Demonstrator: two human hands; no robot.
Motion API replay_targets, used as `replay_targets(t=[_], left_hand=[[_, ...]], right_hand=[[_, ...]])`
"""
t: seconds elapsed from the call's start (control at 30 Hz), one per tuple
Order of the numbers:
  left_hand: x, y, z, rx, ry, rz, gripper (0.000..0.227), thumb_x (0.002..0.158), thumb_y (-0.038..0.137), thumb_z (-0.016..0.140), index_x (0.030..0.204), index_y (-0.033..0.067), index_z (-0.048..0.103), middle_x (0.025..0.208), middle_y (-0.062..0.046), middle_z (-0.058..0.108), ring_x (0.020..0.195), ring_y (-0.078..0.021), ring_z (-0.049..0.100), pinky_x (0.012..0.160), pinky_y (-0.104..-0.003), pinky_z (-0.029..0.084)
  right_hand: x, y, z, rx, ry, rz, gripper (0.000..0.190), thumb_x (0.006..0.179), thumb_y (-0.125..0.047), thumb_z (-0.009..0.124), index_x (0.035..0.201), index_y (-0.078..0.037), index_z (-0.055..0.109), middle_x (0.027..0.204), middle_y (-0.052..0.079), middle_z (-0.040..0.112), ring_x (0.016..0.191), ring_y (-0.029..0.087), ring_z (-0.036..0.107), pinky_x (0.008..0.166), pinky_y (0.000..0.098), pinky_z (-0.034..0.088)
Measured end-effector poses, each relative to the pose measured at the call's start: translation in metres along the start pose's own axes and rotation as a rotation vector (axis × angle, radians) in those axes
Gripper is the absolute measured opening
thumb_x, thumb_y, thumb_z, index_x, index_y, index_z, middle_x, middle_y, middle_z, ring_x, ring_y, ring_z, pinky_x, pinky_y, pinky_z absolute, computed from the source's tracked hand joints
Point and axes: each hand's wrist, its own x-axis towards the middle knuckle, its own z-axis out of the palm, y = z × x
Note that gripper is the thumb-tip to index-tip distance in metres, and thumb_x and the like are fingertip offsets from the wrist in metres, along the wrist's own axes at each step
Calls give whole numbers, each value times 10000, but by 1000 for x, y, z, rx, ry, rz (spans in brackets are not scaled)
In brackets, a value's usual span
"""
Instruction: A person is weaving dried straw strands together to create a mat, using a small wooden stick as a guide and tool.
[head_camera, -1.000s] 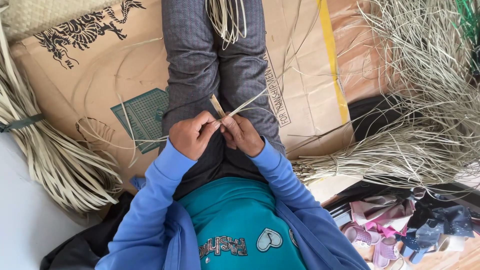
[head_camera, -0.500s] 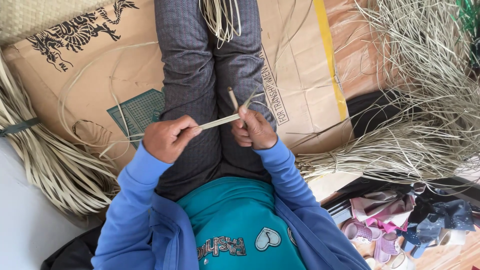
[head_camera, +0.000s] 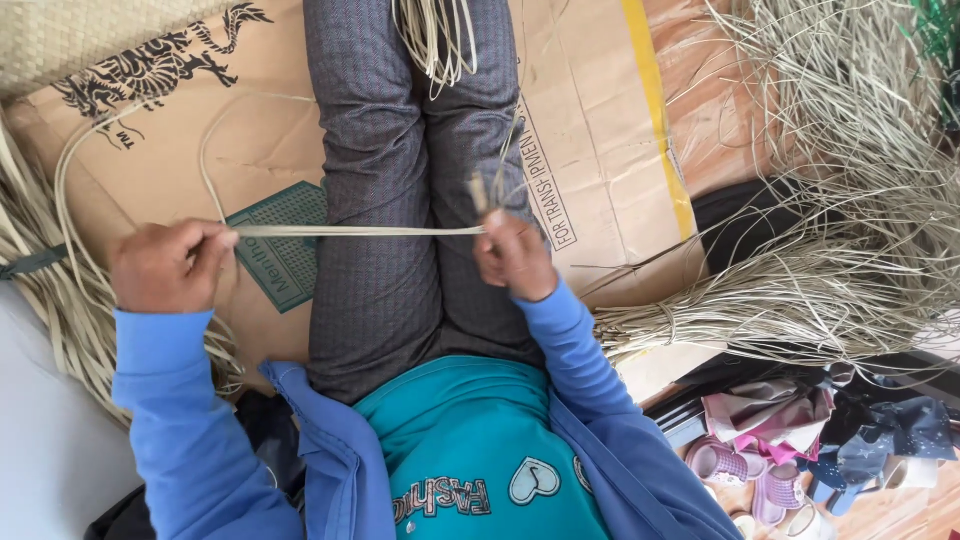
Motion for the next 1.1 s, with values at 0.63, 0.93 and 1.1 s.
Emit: replay_targets(t=[0.63, 0.93, 1.1], left_hand=[[41, 208, 53, -329, 317, 93, 638, 972, 167, 506, 1570, -30, 402, 1539, -185, 517, 1489, -408, 379, 1234, -603, 99], [37, 187, 78, -421, 18, 167, 128, 982, 300, 679, 922, 187, 686, 768, 46, 679, 800, -180, 718, 1038, -432, 489], [39, 187, 88, -628, -21, 78, 37, 948, 142, 715, 936, 107, 714, 695, -42, 664, 650, -286, 700, 649, -396, 570]], right_hand=[[-4, 21, 40, -538, 145, -396, 320, 1085, -243, 588, 840, -51, 659, 587, 95, 603, 578, 158, 576, 563, 323, 505], [-4, 38, 24, -627, 143, -409, 307, 1073, -239, 615, 873, -13, 674, 695, 152, 692, 655, 259, 682, 607, 404, 545], [0, 1, 37, -672, 79, -306, 279, 1047, -311, 653, 932, -59, 688, 704, 124, 687, 661, 227, 642, 651, 394, 552]])
